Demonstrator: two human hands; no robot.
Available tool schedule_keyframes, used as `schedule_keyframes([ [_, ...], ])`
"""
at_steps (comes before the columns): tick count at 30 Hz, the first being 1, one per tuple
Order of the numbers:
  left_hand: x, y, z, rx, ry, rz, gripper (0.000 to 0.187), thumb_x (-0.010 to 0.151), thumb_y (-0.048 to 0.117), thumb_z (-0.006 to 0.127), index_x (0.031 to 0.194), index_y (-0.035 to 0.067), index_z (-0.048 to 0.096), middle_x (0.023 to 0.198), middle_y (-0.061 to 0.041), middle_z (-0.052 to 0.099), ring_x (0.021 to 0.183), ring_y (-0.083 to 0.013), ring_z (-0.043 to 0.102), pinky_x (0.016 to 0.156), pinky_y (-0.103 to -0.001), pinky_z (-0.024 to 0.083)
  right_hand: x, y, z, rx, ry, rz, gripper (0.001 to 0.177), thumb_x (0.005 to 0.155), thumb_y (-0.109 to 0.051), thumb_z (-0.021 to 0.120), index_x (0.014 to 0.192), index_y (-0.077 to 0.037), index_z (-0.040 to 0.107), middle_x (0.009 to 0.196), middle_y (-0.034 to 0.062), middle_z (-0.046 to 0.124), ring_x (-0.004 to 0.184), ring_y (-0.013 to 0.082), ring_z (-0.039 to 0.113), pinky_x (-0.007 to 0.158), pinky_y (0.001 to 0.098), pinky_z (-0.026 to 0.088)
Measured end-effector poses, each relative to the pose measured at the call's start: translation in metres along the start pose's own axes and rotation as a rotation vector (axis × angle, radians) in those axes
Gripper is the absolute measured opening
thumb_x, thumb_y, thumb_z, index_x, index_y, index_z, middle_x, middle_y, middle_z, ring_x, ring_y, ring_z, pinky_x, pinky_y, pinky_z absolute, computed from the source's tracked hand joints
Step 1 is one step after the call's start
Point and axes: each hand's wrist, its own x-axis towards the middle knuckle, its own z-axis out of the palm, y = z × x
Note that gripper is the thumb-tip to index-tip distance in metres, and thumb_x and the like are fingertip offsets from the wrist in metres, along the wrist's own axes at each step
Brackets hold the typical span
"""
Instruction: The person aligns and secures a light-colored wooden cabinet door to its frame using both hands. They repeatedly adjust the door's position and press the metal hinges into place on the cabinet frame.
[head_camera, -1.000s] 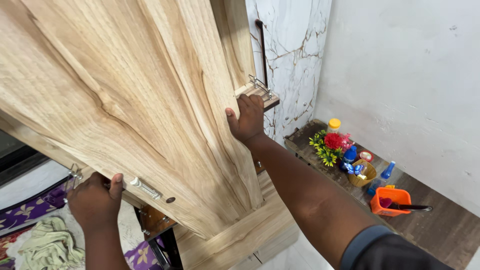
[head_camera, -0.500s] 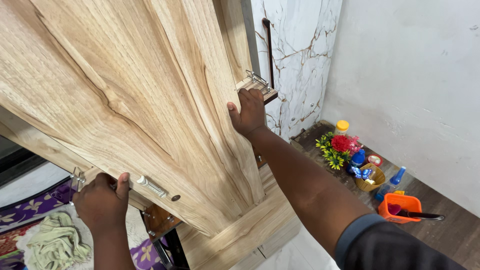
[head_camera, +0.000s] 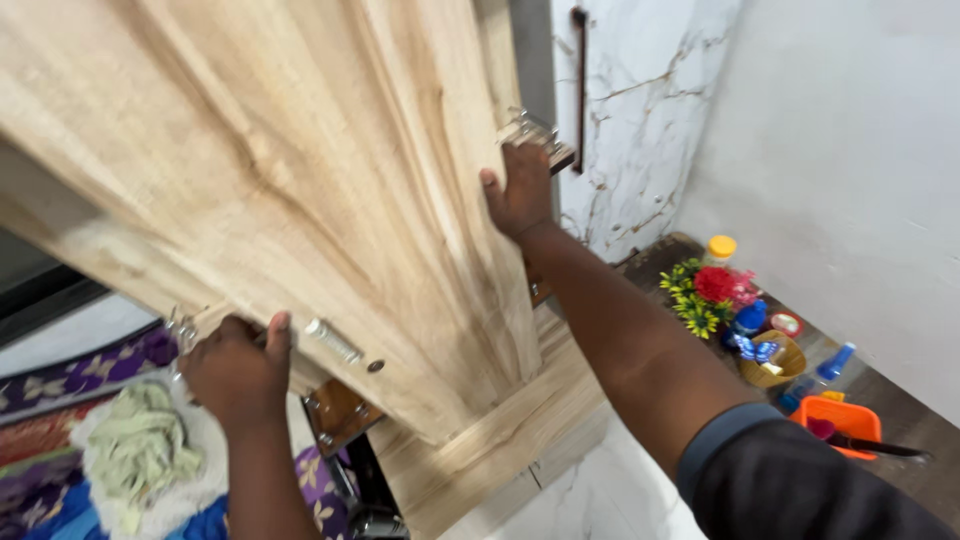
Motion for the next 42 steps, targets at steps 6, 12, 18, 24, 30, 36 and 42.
schedule_keyframes([
  [6, -0.002, 0.004, 0.003, -0.022, 0.003, -0.034, 0.075, 0.108, 0.075, 0.047, 0.078, 0.010, 0.066, 0.073, -0.011, 0.068, 0.077, -0.0334, 0.065, 0.085, -0.047, 0.043, 0.001, -0.001, 0.005, 0.052, -0.050, 0.024, 0.057, 0.109, -0.048, 0.037, 0.099, 0.002, 0.061, 0.092, 0.0220, 0.055, 0.092, 0.0399, 0.050, 0.090, 0.0506, 0.038],
  [12, 0.000, 0.003, 0.023, -0.065, 0.198, -0.020, 0.074, 0.109, 0.074, 0.043, 0.075, 0.011, 0.062, 0.072, -0.009, 0.065, 0.069, -0.0315, 0.060, 0.085, -0.047, 0.039, 0.001, 0.001, 0.005, 0.061, -0.045, 0.008, 0.060, 0.109, -0.050, 0.035, 0.100, 0.002, 0.062, 0.094, 0.0217, 0.057, 0.092, 0.0404, 0.051, 0.090, 0.0515, 0.038],
  [18, 0.000, 0.005, 0.016, -0.193, 0.225, -0.046, 0.076, 0.105, 0.078, 0.044, 0.072, 0.012, 0.062, 0.070, -0.008, 0.062, 0.074, -0.0334, 0.059, 0.084, -0.047, 0.036, 0.004, -0.002, -0.003, 0.084, -0.085, 0.009, 0.061, 0.111, -0.052, 0.036, 0.104, 0.001, 0.065, 0.098, 0.0216, 0.060, 0.095, 0.0430, 0.051, 0.090, 0.0519, 0.038],
  [24, 0.013, 0.014, 0.011, -0.089, 0.156, -0.107, 0.082, 0.098, 0.086, 0.044, 0.074, 0.012, 0.070, 0.066, -0.007, 0.062, 0.069, -0.0320, 0.058, 0.083, -0.046, 0.036, 0.003, 0.002, -0.005, 0.021, -0.117, 0.012, 0.055, 0.110, -0.047, 0.041, 0.096, 0.003, 0.058, 0.092, 0.0222, 0.054, 0.091, 0.0416, 0.049, 0.089, 0.0501, 0.037],
  [30, 0.011, 0.015, 0.022, -0.155, 0.286, -0.089, 0.083, 0.099, 0.085, 0.037, 0.075, 0.014, 0.072, 0.063, -0.005, 0.061, 0.068, -0.0295, 0.058, 0.085, -0.046, 0.036, 0.009, 0.010, -0.017, 0.021, -0.267, -0.029, 0.048, 0.109, -0.041, 0.043, 0.102, 0.002, 0.063, 0.092, 0.0193, 0.058, 0.091, 0.0390, 0.052, 0.090, 0.0492, 0.038],
  [36, 0.010, 0.016, 0.025, -0.154, 0.275, -0.123, 0.086, 0.100, 0.087, 0.036, 0.070, 0.013, 0.068, 0.058, -0.005, 0.056, 0.065, -0.0280, 0.056, 0.082, -0.043, 0.037, 0.013, 0.006, -0.022, 0.049, -0.291, -0.033, 0.049, 0.109, -0.040, 0.043, 0.106, 0.001, 0.067, 0.093, 0.0167, 0.062, 0.090, 0.0361, 0.054, 0.088, 0.0485, 0.038],
  [42, 0.011, 0.013, 0.029, -0.152, 0.307, -0.074, 0.085, 0.100, 0.084, 0.033, 0.074, 0.013, 0.071, 0.060, -0.003, 0.059, 0.068, -0.0273, 0.057, 0.082, -0.043, 0.036, 0.009, 0.010, -0.021, -0.016, -0.311, -0.020, 0.051, 0.110, -0.043, 0.044, 0.101, 0.003, 0.065, 0.091, 0.0179, 0.060, 0.091, 0.0363, 0.055, 0.091, 0.0473, 0.039],
])
